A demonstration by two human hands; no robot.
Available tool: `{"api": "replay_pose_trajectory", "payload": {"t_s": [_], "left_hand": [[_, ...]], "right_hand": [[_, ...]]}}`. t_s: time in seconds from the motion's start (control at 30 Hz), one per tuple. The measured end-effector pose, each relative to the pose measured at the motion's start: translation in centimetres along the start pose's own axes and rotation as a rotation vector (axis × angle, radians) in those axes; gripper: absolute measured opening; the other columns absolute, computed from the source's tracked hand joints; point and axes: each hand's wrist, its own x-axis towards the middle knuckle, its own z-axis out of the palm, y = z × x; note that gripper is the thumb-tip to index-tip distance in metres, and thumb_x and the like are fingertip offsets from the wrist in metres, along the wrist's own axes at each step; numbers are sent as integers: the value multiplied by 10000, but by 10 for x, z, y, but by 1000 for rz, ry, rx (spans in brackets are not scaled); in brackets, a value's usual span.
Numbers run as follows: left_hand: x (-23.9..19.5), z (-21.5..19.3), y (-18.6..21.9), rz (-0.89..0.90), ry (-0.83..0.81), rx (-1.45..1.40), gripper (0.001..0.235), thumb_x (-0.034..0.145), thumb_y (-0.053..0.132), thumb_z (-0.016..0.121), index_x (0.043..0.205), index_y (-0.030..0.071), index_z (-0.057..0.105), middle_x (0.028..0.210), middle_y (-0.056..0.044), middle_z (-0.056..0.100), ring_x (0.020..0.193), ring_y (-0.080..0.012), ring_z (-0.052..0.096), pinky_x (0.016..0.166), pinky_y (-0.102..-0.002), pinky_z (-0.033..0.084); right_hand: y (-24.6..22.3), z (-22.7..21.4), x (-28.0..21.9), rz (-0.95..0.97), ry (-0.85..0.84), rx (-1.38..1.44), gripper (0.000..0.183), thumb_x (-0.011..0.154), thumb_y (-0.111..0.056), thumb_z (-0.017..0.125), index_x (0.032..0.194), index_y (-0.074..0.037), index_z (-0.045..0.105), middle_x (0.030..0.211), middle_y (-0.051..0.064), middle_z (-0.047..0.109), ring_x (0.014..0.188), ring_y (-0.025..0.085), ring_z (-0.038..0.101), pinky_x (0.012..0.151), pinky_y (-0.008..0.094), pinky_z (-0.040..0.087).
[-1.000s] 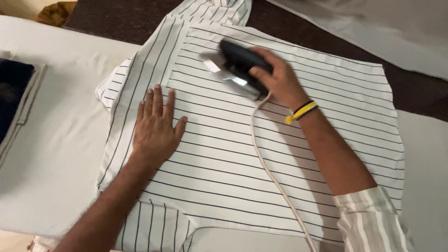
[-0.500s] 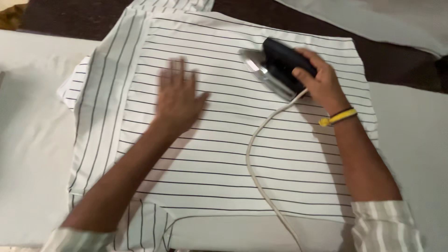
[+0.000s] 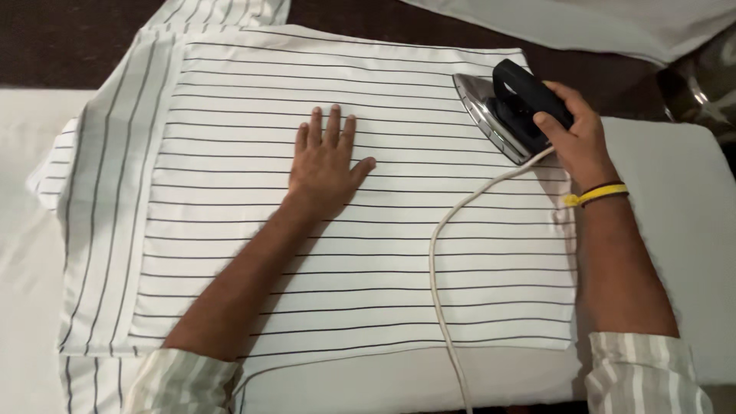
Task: The person irons a striped shirt on an ironing board, smoothing and folding sections of the garment by hand while using an iron.
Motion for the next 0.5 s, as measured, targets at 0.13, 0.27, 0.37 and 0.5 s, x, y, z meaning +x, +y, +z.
{"api": "replay_pose_trajectory", "payload": {"t_s": [0.13,0.27,0.37,0.5], "left_hand": [[3,-13,14,-64,-86,27,930,964,701,357,1610,67,144,1671,-205,85,1521,-472,1,1208,-584,39],[23,-8,37,-117,-155,83,968,944,767,358,1626,119,128,1644,-294,48,1506,-481,-10,1190,-607,8],[41,11,56,142,-55,74,775,996,642,328,1597,175,185,1648,-227,82,1510,-457,21,1167,-647,32],[42,26,54,215,36,-4,682,1012,556,383,1590,200,314,1664,-219,173,1530,-453,111,1204,-639,88]], "right_hand": [[9,-24,-26,5,-68,14,489,1018,-153,699,1474,-34,572,1349,65,630,1242,135,561,1091,288,438],[26,-43,-42,29,66,-50,478,1013,-136,700,1464,-31,582,1316,64,639,1187,131,581,1050,284,470],[41,-46,-30,22,212,-45,460,1025,-122,697,1459,-28,575,1315,62,649,1172,133,598,1038,282,488],[43,-52,-33,35,135,-4,477,1007,-113,695,1461,-32,574,1297,67,647,1164,128,592,1033,277,482]]}}
